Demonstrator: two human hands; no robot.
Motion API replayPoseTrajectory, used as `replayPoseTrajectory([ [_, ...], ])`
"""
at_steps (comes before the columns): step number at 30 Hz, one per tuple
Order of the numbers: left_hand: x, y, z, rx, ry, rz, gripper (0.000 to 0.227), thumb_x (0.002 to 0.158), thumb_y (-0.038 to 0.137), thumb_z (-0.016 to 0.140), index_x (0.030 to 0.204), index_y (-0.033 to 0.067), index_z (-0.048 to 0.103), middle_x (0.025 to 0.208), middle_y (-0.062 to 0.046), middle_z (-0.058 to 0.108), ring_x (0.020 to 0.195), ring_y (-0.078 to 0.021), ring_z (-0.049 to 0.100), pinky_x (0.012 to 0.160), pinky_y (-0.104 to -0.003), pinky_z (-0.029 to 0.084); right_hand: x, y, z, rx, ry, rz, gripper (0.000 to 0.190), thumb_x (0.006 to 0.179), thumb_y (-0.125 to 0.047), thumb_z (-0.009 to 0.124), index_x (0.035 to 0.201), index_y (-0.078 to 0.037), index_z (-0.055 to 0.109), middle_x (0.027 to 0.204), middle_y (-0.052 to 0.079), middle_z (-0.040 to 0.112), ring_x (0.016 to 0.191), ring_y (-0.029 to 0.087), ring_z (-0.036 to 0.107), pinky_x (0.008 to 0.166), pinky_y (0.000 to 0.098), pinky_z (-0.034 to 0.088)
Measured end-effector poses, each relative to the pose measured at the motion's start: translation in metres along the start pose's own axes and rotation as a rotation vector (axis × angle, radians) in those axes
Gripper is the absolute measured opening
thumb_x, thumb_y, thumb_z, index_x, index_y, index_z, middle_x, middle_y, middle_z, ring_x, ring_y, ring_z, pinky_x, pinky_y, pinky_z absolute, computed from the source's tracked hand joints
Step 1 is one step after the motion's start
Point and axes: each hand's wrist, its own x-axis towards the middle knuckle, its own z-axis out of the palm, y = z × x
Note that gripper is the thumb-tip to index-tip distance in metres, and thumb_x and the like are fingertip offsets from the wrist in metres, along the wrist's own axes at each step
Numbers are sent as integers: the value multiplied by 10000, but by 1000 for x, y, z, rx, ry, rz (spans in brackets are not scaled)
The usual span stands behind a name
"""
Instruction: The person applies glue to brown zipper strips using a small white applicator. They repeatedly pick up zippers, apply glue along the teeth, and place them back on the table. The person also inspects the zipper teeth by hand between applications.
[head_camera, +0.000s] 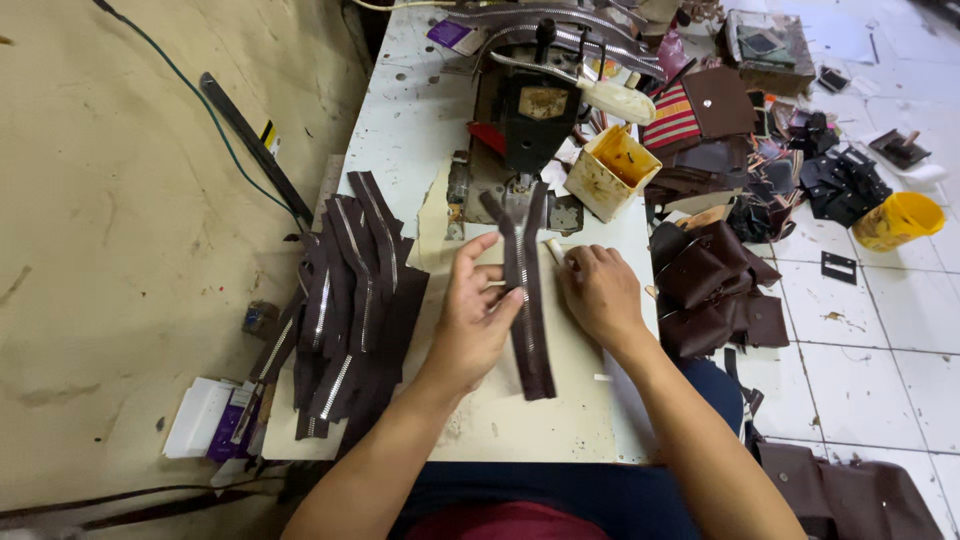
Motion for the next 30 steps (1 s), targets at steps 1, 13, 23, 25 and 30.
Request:
replayPoseTrajectory([
  [1,7,-14,2,3,0,-5,683,941,-113,586,1543,48,308,1098,-166,631,948,-195,644,851,-316,567,3,6,2,4,-3,3,184,919,-247,734,1063,-133,729,894,54,713,882,270,704,768,382,560],
  [13,58,-143,39,149,-5,-92,728,908,-118,591,1541,137,335,987,-136,595,817,-186,658,710,-290,583,-61,54,-33,1139,205,568,233,1004,-84,719,1158,83,668,864,159,698,749,182,691,710,296,598],
  [23,46,-78,43,868,-201,223,663,891,66,733,1489,61,447,1300,-172,525,1272,-375,523,1098,-496,461,-78,40,-35,1141,355,515,170,1106,-74,562,1131,5,711,794,93,607,741,140,613,713,262,533],
  [25,38,-62,42,983,-300,187,609,895,121,757,1449,49,515,1309,-178,535,1287,-362,516,1103,-505,462,-81,43,-29,1128,313,534,208,1124,-85,515,1111,-19,712,774,84,611,738,137,607,712,257,512],
  [30,29,-62,27,1165,-678,84,789,902,493,713,1468,-17,508,1575,-234,437,1506,-512,286,1206,-711,156,-80,42,-35,1189,331,498,203,1039,-59,652,1216,41,659,788,94,625,721,121,584,690,229,482],
])
